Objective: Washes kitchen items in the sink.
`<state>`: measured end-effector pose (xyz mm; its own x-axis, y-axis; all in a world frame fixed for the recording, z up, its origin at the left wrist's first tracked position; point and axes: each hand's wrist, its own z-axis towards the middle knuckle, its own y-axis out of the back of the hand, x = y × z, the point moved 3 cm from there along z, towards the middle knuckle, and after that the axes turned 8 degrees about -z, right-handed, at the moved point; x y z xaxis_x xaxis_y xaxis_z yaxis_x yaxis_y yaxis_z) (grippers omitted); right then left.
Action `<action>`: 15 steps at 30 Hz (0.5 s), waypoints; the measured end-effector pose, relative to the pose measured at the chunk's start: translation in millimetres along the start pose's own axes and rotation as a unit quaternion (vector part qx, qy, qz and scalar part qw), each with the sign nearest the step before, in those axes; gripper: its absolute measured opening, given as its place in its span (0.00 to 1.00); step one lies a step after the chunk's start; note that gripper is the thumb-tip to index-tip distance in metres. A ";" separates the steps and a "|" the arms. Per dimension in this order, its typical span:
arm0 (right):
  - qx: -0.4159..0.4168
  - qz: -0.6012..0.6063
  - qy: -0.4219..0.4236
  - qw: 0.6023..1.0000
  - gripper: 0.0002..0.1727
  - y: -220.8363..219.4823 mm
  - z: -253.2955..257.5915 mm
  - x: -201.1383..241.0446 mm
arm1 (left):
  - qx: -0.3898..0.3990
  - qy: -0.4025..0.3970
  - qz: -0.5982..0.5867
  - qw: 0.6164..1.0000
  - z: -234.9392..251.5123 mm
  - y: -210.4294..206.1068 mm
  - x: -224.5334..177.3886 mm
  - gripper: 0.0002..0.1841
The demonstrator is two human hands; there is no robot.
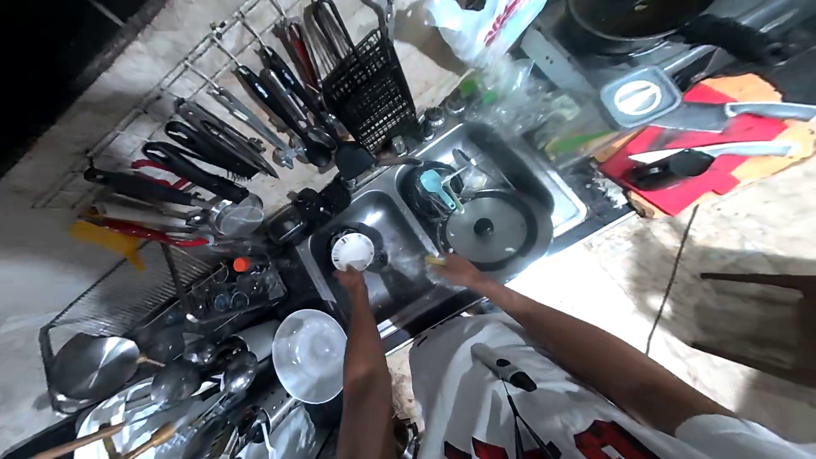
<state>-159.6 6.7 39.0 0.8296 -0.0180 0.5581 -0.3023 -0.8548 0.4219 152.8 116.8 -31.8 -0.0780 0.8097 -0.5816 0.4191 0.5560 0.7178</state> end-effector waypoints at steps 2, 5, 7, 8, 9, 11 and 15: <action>-0.007 0.013 -0.010 1.000 0.32 3.9 -3.4 -12.8 | -0.005 0.019 0.018 1.000 13.9 -1.0 -3.2 0.34; -0.020 0.031 -0.016 0.999 0.32 11.7 -4.8 -32.5 | -0.015 0.022 0.052 0.998 28.2 -7.6 -3.6 0.34; -0.023 0.042 -0.022 0.999 0.31 19.3 -6.3 -40.4 | -0.039 0.030 0.075 0.996 34.5 -11.4 -0.6 0.35; -0.024 0.048 -0.027 0.998 0.31 23.4 -7.0 -44.3 | -0.056 0.038 0.083 0.994 34.0 -12.5 0.7 0.35; -0.023 0.055 -0.032 0.998 0.31 26.9 -7.1 -48.5 | -0.077 0.045 0.094 0.992 28.2 -11.6 -0.9 0.36; -0.024 0.072 -0.036 0.996 0.33 33.1 -5.4 -57.1 | -0.132 0.013 0.102 0.986 6.4 -10.2 -13.2 0.36; -0.029 0.086 -0.021 0.996 0.32 43.7 -2.4 -68.8 | -0.033 -0.303 0.073 0.950 -57.1 -48.0 -69.8 0.24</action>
<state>-230.9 -28.2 20.8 0.7813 -0.1841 0.5963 -0.4674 -0.8058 0.3636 86.4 44.3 -3.8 0.5193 0.6336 -0.5735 0.3270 0.4727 0.8183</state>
